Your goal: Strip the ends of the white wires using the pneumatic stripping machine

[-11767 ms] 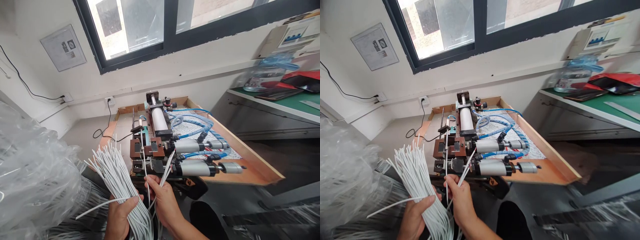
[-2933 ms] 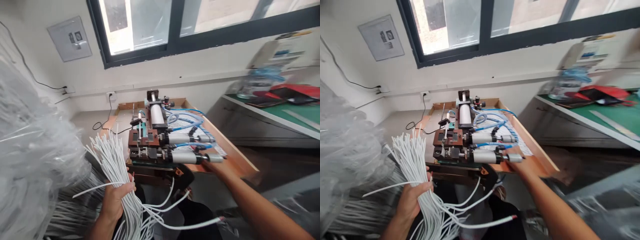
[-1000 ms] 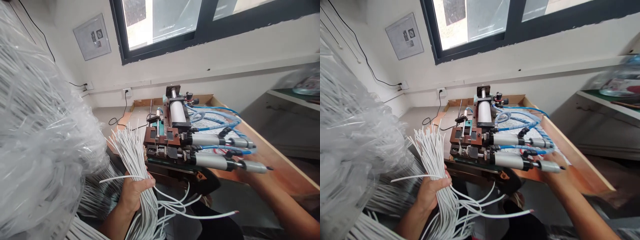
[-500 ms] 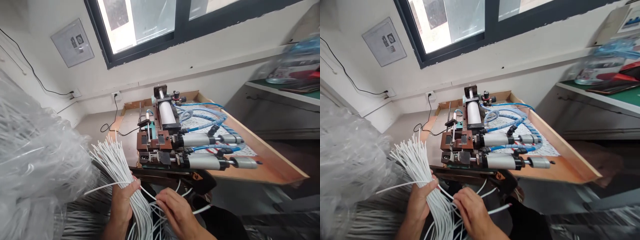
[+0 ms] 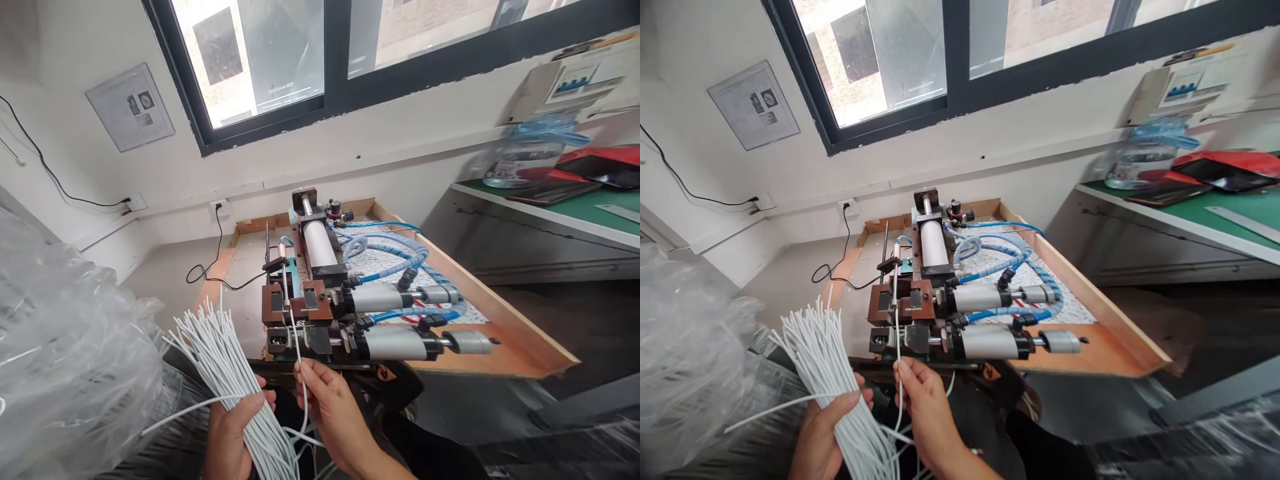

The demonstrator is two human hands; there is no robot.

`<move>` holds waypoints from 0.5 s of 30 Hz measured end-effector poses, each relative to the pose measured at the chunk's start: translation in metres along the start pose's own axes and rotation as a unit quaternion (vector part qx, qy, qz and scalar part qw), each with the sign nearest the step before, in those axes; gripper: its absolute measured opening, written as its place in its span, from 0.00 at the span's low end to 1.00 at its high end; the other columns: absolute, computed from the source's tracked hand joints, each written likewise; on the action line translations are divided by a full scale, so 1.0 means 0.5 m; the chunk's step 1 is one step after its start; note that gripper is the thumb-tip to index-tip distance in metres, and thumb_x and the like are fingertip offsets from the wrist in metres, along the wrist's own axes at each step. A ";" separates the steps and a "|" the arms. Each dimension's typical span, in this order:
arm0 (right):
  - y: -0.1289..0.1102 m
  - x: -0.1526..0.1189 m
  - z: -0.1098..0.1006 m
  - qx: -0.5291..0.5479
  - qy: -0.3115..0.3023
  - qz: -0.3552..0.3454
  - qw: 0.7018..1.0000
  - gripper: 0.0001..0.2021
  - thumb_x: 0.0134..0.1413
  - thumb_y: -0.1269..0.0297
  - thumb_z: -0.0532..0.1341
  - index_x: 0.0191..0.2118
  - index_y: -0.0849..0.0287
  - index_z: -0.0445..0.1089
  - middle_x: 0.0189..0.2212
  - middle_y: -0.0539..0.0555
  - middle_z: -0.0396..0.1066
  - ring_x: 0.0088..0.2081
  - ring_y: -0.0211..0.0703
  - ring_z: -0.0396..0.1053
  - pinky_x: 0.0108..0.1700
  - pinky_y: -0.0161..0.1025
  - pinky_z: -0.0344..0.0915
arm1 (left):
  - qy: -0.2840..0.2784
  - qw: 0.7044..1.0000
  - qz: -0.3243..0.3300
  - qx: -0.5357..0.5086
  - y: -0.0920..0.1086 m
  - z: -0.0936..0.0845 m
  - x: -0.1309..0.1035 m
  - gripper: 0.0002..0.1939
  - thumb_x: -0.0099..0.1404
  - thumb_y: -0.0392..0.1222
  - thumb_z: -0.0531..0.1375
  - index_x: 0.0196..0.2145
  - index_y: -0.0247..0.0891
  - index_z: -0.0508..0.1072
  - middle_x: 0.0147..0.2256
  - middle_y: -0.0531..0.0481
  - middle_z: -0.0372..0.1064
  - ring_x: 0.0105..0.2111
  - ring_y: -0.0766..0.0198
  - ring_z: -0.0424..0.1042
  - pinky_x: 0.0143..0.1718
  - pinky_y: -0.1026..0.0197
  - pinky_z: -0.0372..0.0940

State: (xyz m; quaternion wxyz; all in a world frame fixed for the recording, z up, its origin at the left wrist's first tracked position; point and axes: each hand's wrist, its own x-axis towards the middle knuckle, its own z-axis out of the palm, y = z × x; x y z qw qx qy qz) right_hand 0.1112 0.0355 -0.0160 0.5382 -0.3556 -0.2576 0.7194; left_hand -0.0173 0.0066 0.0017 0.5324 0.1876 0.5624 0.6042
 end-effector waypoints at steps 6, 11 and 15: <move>0.004 0.005 -0.007 0.016 -0.024 0.020 0.999 0.14 0.44 0.57 0.61 0.21 0.62 0.62 0.17 0.44 0.51 0.20 0.30 0.45 0.22 0.30 0.47 | 0.011 1.000 -0.011 -0.002 0.004 0.008 -0.002 0.14 0.39 0.30 0.64 0.29 0.33 0.70 0.21 0.50 0.73 0.25 0.57 0.73 0.29 0.57 0.67; 0.005 0.010 -0.012 0.016 -0.025 0.012 1.000 0.13 0.43 0.58 0.62 0.21 0.63 0.63 0.17 0.45 0.52 0.19 0.30 0.46 0.21 0.30 0.46 | 0.019 1.000 -0.017 0.004 0.004 0.010 -0.004 0.16 0.39 0.31 0.64 0.29 0.33 0.70 0.21 0.49 0.73 0.25 0.56 0.73 0.29 0.56 0.67; -0.003 0.012 -0.011 0.012 -0.017 0.014 1.000 0.14 0.41 0.57 0.63 0.21 0.63 0.64 0.16 0.45 0.52 0.18 0.29 0.46 0.21 0.30 0.46 | 0.023 1.000 -0.018 0.005 0.003 0.009 -0.005 0.16 0.39 0.30 0.64 0.30 0.33 0.70 0.21 0.49 0.74 0.25 0.56 0.74 0.30 0.56 0.67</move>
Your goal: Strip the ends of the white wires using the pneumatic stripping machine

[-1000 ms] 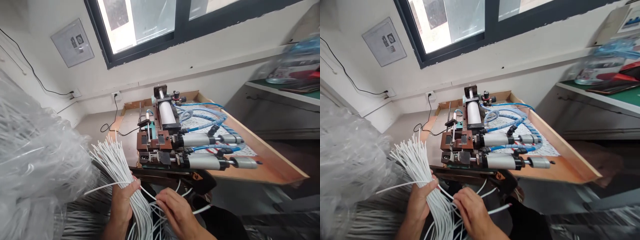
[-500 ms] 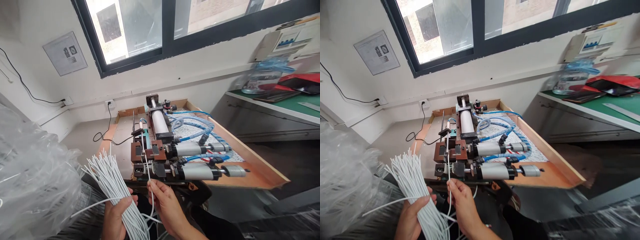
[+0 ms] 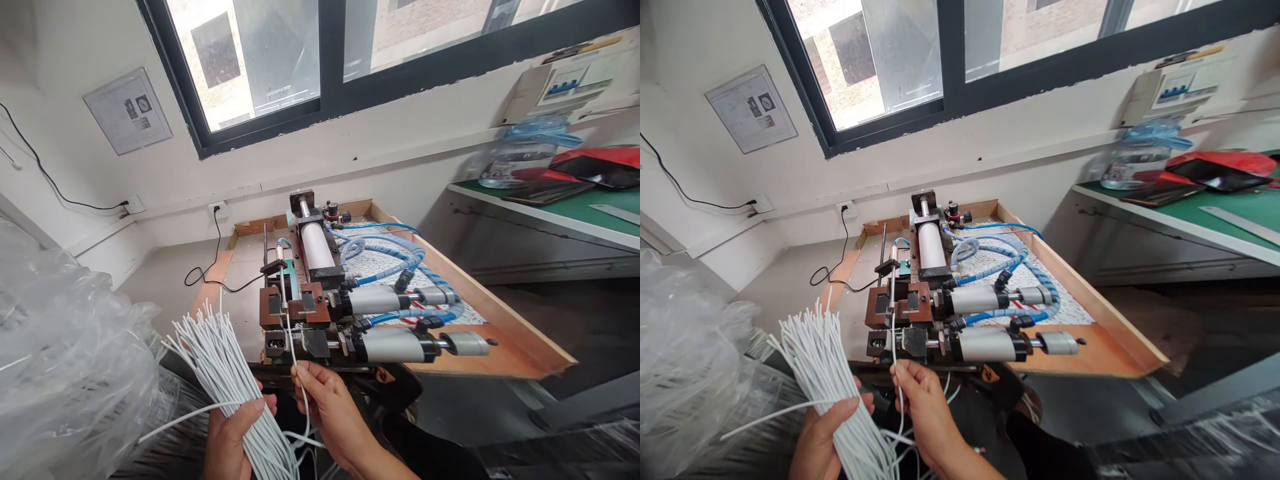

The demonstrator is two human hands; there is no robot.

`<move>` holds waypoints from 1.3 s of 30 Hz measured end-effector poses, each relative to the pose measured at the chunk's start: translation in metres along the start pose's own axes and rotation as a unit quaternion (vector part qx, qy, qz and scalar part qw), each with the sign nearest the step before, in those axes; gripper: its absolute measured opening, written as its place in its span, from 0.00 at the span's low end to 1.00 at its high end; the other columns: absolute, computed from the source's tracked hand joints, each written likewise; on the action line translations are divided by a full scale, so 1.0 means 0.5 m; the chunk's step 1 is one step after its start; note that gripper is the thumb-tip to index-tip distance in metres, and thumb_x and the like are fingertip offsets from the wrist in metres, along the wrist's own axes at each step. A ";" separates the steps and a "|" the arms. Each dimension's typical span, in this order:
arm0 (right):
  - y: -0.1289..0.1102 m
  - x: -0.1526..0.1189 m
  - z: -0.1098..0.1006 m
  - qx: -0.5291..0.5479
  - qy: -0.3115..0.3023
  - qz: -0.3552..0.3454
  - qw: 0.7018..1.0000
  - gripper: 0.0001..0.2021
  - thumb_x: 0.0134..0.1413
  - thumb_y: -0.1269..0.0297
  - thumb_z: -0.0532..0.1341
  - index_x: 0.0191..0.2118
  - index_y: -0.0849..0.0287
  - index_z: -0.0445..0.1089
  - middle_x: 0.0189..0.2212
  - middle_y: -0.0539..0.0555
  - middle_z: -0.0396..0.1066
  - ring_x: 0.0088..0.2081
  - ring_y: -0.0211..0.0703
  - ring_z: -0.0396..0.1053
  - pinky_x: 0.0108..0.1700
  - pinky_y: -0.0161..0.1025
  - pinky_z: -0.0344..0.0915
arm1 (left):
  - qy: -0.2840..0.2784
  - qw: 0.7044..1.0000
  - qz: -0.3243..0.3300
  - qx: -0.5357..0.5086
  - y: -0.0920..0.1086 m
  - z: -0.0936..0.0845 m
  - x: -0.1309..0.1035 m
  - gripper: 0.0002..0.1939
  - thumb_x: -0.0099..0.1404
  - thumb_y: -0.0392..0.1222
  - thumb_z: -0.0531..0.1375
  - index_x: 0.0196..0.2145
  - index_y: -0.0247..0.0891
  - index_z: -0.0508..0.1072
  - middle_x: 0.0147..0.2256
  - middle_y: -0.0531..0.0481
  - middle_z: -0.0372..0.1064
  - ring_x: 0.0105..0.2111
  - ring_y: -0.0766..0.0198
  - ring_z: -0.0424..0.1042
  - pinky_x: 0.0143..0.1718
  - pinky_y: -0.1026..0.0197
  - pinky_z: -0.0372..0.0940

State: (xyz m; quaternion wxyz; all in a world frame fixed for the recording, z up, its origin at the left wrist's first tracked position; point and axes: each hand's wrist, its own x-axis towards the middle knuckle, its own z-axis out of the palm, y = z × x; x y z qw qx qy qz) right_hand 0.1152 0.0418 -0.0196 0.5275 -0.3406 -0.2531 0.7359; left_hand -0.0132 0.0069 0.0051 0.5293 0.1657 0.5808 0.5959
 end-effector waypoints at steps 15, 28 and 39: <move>0.015 -0.011 -0.011 -0.057 -0.025 -0.029 0.998 0.13 0.45 0.55 0.60 0.23 0.62 0.64 0.18 0.44 0.52 0.21 0.31 0.49 0.24 0.30 0.51 | -0.011 0.998 0.047 0.034 -0.005 0.002 -0.015 0.10 0.36 0.35 0.66 0.20 0.35 0.70 0.17 0.55 0.68 0.18 0.64 0.67 0.22 0.62 0.63; -0.019 -0.034 0.026 -0.127 -0.067 -0.084 0.986 0.15 0.44 0.55 0.60 0.19 0.63 0.67 0.16 0.45 0.53 0.19 0.31 0.50 0.21 0.31 0.49 | -0.100 0.990 0.057 0.083 -0.019 0.016 -0.032 0.13 0.35 0.35 0.66 0.24 0.37 0.74 0.24 0.49 0.75 0.27 0.56 0.70 0.33 0.57 0.64; 0.012 -0.031 0.015 -0.056 0.023 -0.057 0.997 0.12 0.41 0.56 0.63 0.25 0.63 0.69 0.15 0.46 0.57 0.18 0.30 0.49 0.21 0.30 0.47 | -0.081 0.991 0.076 0.072 -0.025 0.015 -0.021 0.08 0.37 0.34 0.65 0.21 0.36 0.73 0.20 0.51 0.72 0.22 0.60 0.68 0.28 0.59 0.63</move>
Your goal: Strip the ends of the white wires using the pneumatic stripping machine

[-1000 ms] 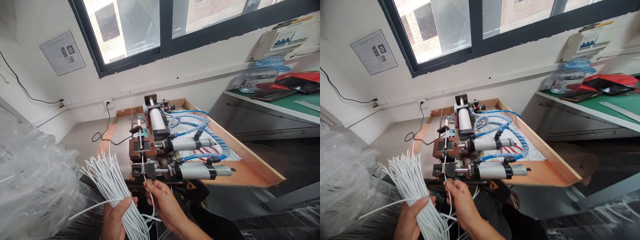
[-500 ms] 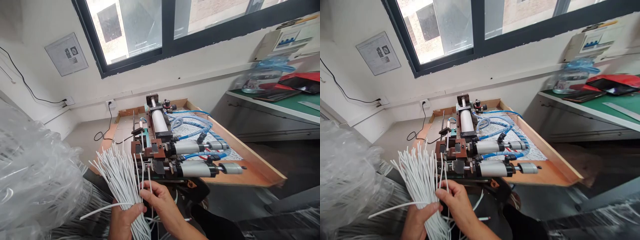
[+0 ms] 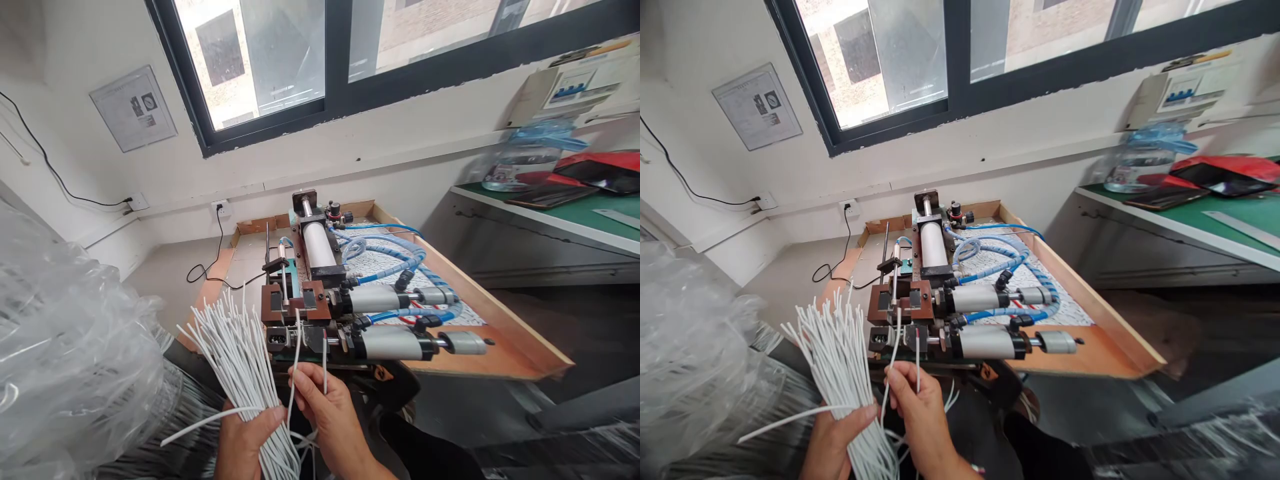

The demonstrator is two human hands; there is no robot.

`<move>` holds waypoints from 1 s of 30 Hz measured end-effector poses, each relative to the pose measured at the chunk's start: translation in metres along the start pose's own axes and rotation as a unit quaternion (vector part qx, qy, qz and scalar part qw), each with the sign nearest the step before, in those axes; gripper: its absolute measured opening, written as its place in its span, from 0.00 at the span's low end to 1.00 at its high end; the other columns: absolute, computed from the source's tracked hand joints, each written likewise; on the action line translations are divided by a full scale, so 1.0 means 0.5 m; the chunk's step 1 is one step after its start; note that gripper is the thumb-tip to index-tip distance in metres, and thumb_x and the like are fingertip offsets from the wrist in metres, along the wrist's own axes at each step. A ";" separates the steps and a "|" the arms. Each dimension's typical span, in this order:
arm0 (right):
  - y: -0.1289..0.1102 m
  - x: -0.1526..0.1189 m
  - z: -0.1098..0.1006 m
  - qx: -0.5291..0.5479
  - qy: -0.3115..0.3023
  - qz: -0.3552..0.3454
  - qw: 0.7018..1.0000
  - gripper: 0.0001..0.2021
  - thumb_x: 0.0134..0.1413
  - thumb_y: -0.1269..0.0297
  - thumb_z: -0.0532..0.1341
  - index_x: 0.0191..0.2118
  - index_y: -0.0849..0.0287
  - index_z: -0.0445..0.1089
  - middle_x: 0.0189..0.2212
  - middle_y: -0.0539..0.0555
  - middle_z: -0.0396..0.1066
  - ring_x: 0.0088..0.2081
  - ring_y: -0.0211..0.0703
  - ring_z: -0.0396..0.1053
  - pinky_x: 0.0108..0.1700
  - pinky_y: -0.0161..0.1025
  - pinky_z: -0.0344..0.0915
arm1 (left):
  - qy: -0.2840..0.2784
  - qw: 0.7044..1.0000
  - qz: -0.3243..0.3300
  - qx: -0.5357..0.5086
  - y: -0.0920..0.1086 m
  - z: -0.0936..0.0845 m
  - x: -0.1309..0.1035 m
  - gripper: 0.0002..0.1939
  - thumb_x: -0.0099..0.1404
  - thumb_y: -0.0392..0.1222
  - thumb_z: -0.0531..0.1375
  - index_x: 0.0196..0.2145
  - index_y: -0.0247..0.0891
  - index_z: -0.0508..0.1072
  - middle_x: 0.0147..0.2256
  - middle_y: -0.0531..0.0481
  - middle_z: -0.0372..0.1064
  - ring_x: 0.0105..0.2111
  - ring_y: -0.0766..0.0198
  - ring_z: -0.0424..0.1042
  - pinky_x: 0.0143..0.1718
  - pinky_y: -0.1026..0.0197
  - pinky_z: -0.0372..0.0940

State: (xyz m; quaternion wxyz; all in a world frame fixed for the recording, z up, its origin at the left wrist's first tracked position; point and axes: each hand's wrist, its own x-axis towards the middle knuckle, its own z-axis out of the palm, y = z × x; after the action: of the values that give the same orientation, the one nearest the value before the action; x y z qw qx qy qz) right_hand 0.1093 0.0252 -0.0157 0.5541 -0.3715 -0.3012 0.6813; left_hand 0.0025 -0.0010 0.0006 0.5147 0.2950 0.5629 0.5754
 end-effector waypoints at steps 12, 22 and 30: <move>-0.012 0.029 0.004 0.101 0.032 0.090 0.990 0.12 0.33 0.60 0.66 0.20 0.64 0.65 0.13 0.40 0.46 0.16 0.26 0.37 0.18 0.29 0.33 | 0.042 0.998 -0.031 -0.036 -0.002 -0.006 0.005 0.11 0.34 0.36 0.67 0.20 0.35 0.71 0.16 0.54 0.68 0.19 0.64 0.66 0.25 0.60 0.63; -0.017 0.034 0.009 0.157 -0.024 0.178 0.971 0.14 0.34 0.58 0.65 0.25 0.66 0.70 0.14 0.42 0.51 0.15 0.25 0.42 0.17 0.27 0.38 | 0.051 0.998 -0.039 -0.026 0.002 -0.005 -0.004 0.13 0.33 0.34 0.66 0.21 0.36 0.70 0.16 0.54 0.68 0.18 0.64 0.66 0.22 0.61 0.62; -0.014 0.008 0.013 0.015 -0.039 0.060 0.997 0.16 0.35 0.54 0.65 0.23 0.66 0.72 0.13 0.45 0.56 0.17 0.28 0.47 0.20 0.30 0.43 | 0.002 1.000 -0.009 -0.011 -0.002 -0.004 0.001 0.14 0.34 0.36 0.66 0.25 0.35 0.73 0.22 0.49 0.74 0.25 0.55 0.70 0.32 0.54 0.63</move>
State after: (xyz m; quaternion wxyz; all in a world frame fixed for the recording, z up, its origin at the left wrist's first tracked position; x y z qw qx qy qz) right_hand 0.1073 0.0308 -0.0071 0.5056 -0.3537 -0.2890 0.7319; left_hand 0.0007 -0.0013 -0.0011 0.5219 0.2834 0.5603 0.5774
